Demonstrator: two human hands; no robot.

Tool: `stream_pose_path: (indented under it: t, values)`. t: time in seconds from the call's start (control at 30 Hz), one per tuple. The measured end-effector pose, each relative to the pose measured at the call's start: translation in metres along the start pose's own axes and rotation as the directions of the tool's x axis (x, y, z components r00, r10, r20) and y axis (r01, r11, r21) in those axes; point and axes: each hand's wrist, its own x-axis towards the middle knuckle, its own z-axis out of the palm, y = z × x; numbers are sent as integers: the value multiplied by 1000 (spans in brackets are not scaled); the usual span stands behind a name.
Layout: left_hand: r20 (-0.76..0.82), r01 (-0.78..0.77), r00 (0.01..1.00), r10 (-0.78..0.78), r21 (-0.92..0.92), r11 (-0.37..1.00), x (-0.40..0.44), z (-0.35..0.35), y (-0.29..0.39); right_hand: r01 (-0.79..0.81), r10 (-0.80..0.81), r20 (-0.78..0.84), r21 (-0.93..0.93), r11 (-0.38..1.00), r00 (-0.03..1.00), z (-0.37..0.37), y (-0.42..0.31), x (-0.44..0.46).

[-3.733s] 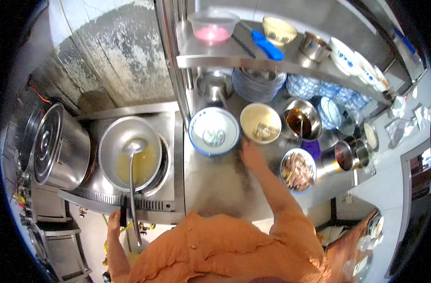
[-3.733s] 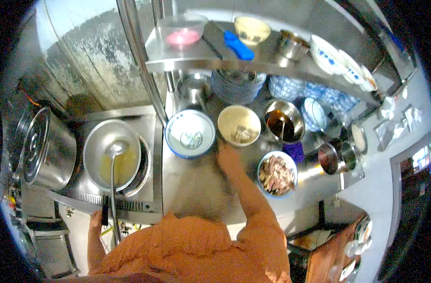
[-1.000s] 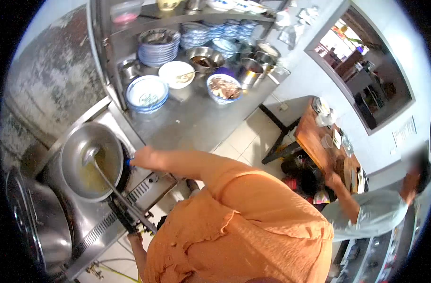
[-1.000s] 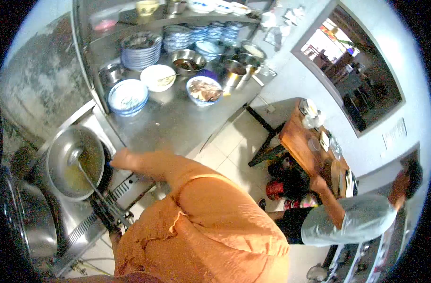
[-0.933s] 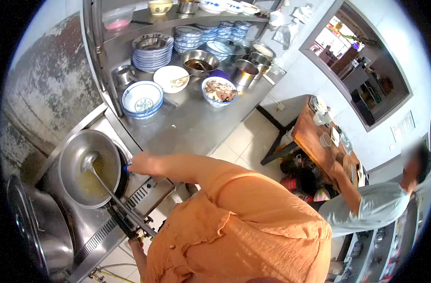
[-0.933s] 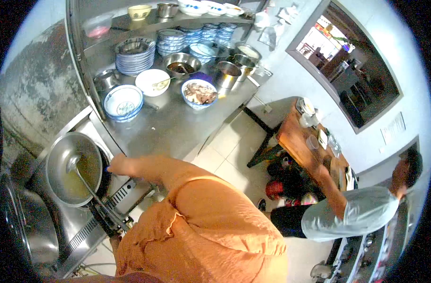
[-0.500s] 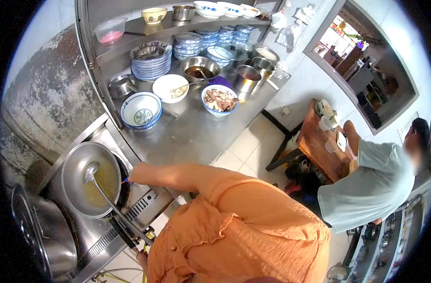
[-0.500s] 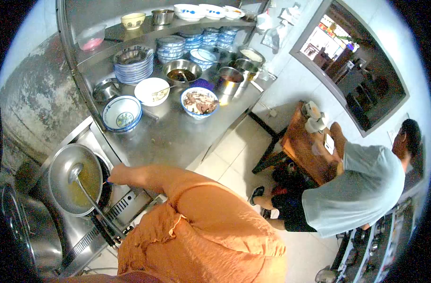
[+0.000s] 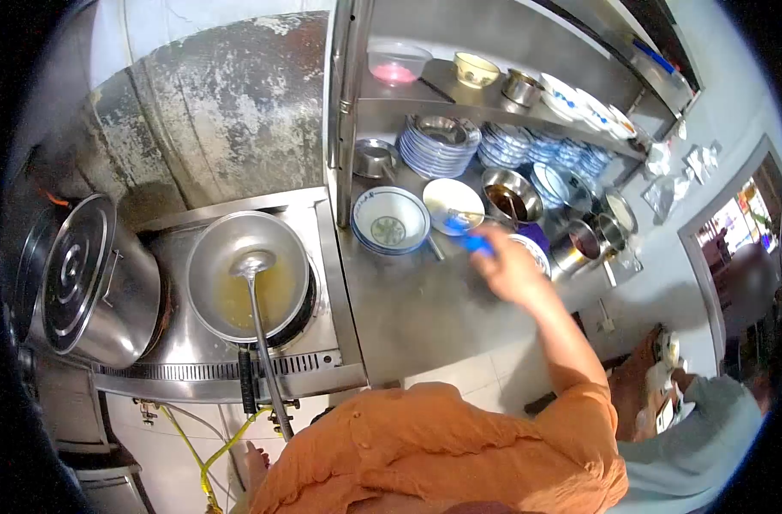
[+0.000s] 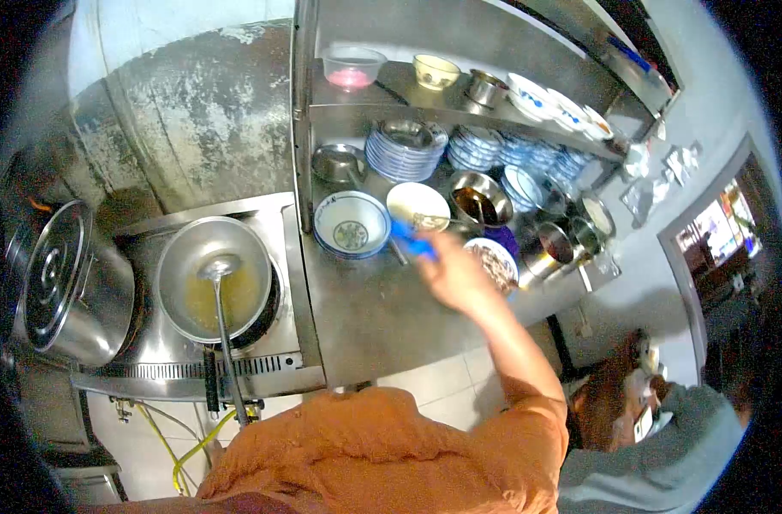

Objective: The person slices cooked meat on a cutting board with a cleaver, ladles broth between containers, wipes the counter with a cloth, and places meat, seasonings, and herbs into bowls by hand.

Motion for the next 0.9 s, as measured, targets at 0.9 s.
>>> stream_pose_path:
  t: [0.9]
  values:
    - [114,-31,993,12,172,985,-99,56,24,431,-276,-583,143,891,764,134,107,0]
